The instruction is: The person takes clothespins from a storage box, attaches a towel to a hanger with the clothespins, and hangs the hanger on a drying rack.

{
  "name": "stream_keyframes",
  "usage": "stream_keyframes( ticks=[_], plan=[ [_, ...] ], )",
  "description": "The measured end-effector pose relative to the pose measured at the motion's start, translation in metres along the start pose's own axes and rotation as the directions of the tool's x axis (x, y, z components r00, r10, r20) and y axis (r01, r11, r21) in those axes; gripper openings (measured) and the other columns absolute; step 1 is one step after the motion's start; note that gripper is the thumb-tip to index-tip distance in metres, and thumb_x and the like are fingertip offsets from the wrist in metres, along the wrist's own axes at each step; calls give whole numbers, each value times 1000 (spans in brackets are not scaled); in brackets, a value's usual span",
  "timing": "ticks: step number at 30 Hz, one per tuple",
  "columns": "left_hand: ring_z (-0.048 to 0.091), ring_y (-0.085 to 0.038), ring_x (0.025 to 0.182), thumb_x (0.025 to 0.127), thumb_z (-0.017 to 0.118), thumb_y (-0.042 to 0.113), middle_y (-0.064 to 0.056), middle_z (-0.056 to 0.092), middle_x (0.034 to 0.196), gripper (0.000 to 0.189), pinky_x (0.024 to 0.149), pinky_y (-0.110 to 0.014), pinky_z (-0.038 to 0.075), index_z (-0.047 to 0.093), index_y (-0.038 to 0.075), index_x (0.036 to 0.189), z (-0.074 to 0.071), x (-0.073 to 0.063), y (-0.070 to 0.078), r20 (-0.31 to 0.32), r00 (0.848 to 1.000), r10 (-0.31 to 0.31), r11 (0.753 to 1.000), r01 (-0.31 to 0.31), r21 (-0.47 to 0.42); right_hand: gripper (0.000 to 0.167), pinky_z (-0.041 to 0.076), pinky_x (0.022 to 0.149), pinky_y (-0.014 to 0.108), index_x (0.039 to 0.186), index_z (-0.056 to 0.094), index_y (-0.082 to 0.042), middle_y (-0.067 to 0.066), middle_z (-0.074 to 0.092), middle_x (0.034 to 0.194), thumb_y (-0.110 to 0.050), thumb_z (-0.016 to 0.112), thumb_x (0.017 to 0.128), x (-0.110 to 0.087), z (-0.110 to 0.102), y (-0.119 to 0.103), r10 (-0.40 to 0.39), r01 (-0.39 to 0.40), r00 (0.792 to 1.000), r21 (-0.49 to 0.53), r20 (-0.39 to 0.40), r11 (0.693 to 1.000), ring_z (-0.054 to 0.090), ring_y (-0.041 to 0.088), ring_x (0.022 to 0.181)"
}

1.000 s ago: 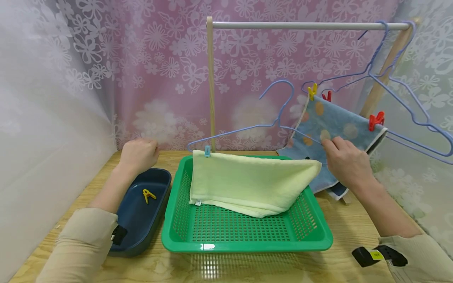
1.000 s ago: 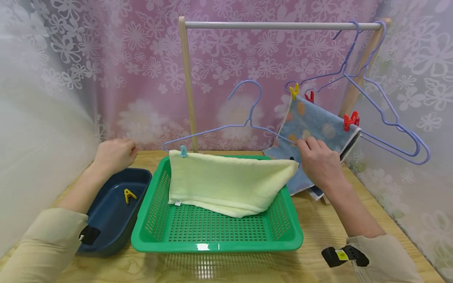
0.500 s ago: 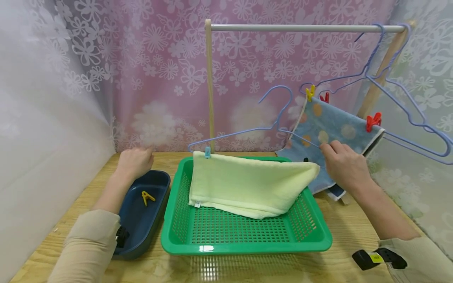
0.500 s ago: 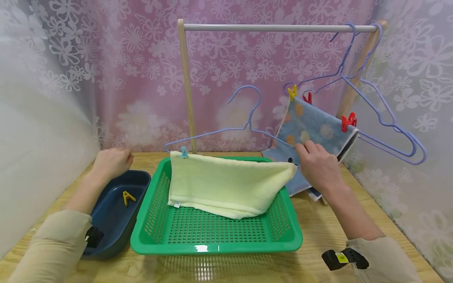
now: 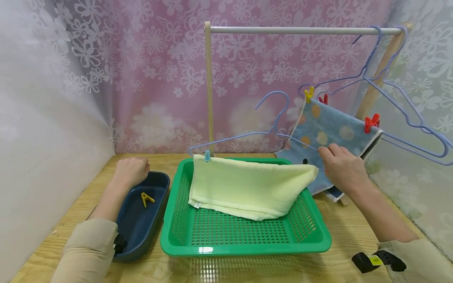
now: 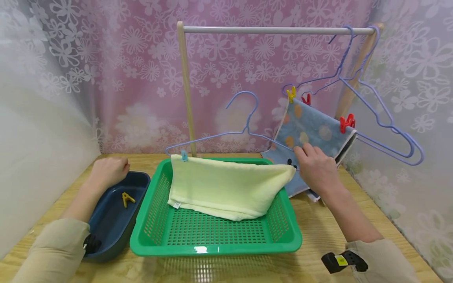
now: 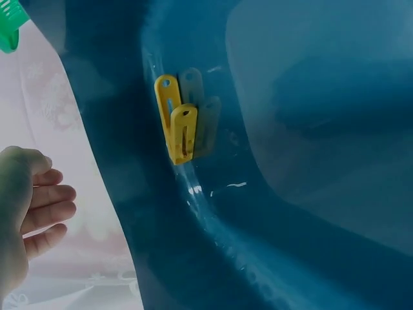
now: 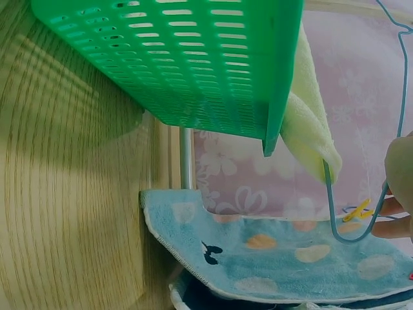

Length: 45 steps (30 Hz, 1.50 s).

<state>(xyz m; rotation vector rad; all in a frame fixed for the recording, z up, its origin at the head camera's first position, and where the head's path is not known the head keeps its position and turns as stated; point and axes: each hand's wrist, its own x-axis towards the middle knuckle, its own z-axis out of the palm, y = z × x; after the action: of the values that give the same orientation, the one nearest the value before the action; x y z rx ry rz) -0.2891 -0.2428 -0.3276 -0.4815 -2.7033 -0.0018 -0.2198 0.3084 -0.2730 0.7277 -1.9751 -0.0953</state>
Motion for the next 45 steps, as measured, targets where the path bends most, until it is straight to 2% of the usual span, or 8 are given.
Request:
stream_keyframes(
  ticks=[6, 11, 15, 20, 25, 29, 33, 45],
  plan=[
    [31, -16, 41, 84, 53, 9, 2, 30, 45, 36, 38, -31, 26, 36, 14, 53, 5, -4, 0, 28, 1000, 7, 1000, -6, -28, 8, 41, 35, 48, 89, 55, 2, 18, 53, 74, 3, 49, 84, -1, -2, -1, 11, -11, 1000, 5, 16, 1000, 51, 36, 56],
    [43, -17, 50, 80, 53, 7, 0, 50, 59, 14, 45, -34, 35, 57, 12, 67, 4, -3, 0, 195, 979, 55, 997, -42, -68, 12, 39, 34, 48, 89, 55, 2, 18, 52, 74, -1, 44, 88, -2, -2, -1, 11, -11, 1000, -2, 14, 1000, 51, 36, 55],
    [60, -30, 82, 77, 53, 5, -13, 64, 98, 29, 63, -44, 47, 67, 8, 102, 3, -3, 1, 422, 903, 85, 988, -20, -156, 9, 38, 32, 46, 89, 56, 2, 18, 52, 73, 3, 48, 85, -1, -1, -1, 5, -4, 1000, -1, 13, 1000, 50, 35, 54],
    [51, -38, 102, 77, 53, -1, -28, 44, 129, 51, 67, -40, 38, 53, 1, 128, 6, -10, 3, 616, 779, 118, 956, 79, -283, 15, 37, 32, 45, 88, 57, 3, 19, 52, 73, 9, 59, 75, -3, -1, -2, -3, 3, 1000, -3, 25, 1000, 50, 36, 55],
    [46, -29, 89, 76, 59, -8, -29, 36, 133, 59, 60, -34, 37, 46, 1, 133, 9, -15, 4, 675, 726, 132, 937, 130, -323, 8, 37, 31, 44, 89, 56, 3, 19, 52, 74, 2, 49, 88, -3, -1, -3, 3, -2, 1000, -11, 26, 1000, 50, 34, 54],
    [49, -26, 85, 78, 59, -12, -28, 33, 135, 62, 55, -31, 37, 43, 2, 136, 14, -16, 6, 693, 709, 131, 939, 135, -316, 11, 38, 32, 45, 90, 56, 3, 19, 54, 75, -2, 46, 91, -2, -2, -2, 9, -9, 999, -15, 43, 1000, 52, 35, 55],
    [49, -25, 82, 82, 55, -11, -28, 32, 133, 58, 57, -31, 37, 42, 2, 137, 17, -15, 9, 696, 705, 136, 946, 116, -303, 12, 39, 33, 45, 90, 57, 3, 19, 54, 76, 6, 57, 79, -2, -3, -2, 15, -14, 998, -11, 68, 1000, 53, 35, 56],
    [50, -25, 82, 83, 54, -11, -30, 36, 130, 47, 63, -34, 37, 54, 3, 128, 24, -12, 9, 676, 719, 163, 955, 58, -292, 13, 40, 35, 45, 90, 56, 3, 19, 54, 75, 7, 57, 78, -2, -2, -2, 22, -22, 997, 1, 76, 1000, 52, 34, 55]
  ],
)
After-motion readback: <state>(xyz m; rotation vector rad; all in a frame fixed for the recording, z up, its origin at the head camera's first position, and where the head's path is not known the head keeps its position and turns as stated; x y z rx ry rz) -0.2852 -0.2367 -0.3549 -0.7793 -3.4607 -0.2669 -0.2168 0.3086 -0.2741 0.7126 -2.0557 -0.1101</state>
